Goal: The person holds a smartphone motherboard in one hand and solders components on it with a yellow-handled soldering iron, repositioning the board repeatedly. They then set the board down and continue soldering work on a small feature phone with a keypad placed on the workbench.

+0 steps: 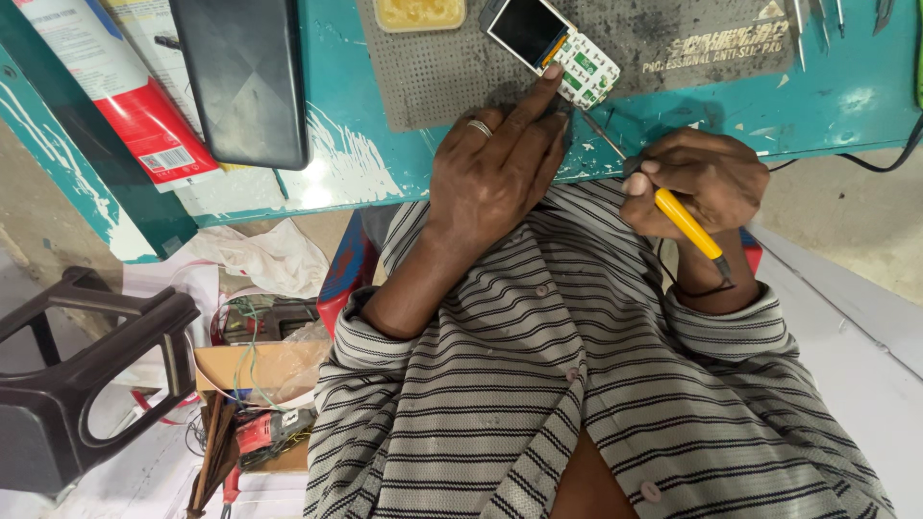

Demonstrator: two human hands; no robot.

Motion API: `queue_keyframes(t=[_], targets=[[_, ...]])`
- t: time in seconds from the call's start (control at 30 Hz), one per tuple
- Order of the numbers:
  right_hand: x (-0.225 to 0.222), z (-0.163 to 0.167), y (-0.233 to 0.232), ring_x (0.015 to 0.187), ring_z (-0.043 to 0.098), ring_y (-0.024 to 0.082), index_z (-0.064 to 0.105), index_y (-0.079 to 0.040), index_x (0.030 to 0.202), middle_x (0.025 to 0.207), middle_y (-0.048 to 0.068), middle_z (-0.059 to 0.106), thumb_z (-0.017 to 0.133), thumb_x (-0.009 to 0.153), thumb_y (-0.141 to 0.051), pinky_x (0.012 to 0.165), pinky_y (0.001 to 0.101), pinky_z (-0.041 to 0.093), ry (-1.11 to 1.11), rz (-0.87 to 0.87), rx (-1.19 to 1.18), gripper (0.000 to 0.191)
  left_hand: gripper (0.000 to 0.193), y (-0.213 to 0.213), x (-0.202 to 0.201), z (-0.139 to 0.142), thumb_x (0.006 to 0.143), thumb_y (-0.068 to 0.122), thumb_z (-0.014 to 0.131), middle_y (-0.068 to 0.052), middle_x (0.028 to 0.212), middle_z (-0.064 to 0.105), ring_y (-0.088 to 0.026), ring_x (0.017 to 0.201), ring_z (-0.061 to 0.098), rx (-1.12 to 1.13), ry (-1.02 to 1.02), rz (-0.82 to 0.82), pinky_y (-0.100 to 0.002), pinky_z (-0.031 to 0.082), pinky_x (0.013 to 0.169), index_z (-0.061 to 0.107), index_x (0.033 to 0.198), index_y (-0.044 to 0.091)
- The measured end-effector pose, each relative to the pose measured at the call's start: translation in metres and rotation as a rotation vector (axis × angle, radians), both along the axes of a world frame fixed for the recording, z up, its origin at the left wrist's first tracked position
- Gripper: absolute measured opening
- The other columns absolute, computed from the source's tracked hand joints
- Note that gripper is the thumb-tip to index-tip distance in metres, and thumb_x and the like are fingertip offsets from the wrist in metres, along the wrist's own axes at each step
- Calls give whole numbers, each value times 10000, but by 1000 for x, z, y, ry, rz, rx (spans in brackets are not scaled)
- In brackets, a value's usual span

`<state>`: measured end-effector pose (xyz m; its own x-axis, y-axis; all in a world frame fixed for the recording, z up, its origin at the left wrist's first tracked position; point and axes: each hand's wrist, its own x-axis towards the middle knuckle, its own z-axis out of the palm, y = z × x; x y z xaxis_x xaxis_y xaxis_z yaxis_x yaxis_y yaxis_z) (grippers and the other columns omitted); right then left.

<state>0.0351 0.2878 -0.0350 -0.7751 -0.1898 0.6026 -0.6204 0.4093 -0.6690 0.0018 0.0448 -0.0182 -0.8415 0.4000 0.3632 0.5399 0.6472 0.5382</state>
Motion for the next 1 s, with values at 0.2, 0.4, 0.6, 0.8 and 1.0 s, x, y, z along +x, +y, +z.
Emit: queue_keyframes(t=[0.2, 0.4, 0.6, 0.8, 1.0], targets=[[11, -3, -1, 665, 714, 228, 554, 51, 975, 823, 209, 658, 776, 989, -134, 540, 330, 608, -167, -111, -356, 290, 113, 0, 0, 2, 1004, 177, 811, -14, 1451, 606, -154, 862, 615, -8, 16, 8, -299, 556, 834, 762, 1053, 87], [19, 1, 4, 657, 677, 214, 511, -33, 1166, 912, 217, 673, 732, 1032, -213, 601, 306, 596, -281, -167, -493, 315, 113, 0, -3, 8, 995, 157, 833, -40, 1438, 612, -151, 819, 595, 14, 13, 4, -289, 540, 768, 774, 1043, 74], [16, 6, 7, 645, 663, 228, 522, -6, 1183, 916, 198, 660, 771, 1046, -150, 595, 313, 584, -262, -276, -334, 318, 150, 3, -6, 16, 979, 160, 835, -79, 1327, 637, -180, 869, 621, 77, 21, 48, -308, 554, 753, 754, 1049, 55], [15, 7, -4, 737, 644, 230, 580, 5, 1252, 1018, 186, 622, 712, 1082, -177, 613, 337, 614, -228, -323, -379, 282, 194, 3, -10, 23, 929, 203, 842, -43, 1001, 623, -197, 826, 544, 104, 9, 79, -347, 472, 675, 759, 1009, 47], [11, 10, -2, 737, 643, 227, 573, 5, 1208, 905, 166, 648, 713, 1066, -143, 748, 328, 556, -195, -299, -223, 249, 133, 4, -11, 26, 955, 194, 825, -9, 966, 614, -199, 850, 525, 102, -43, 94, -359, 456, 732, 765, 1002, 85]])
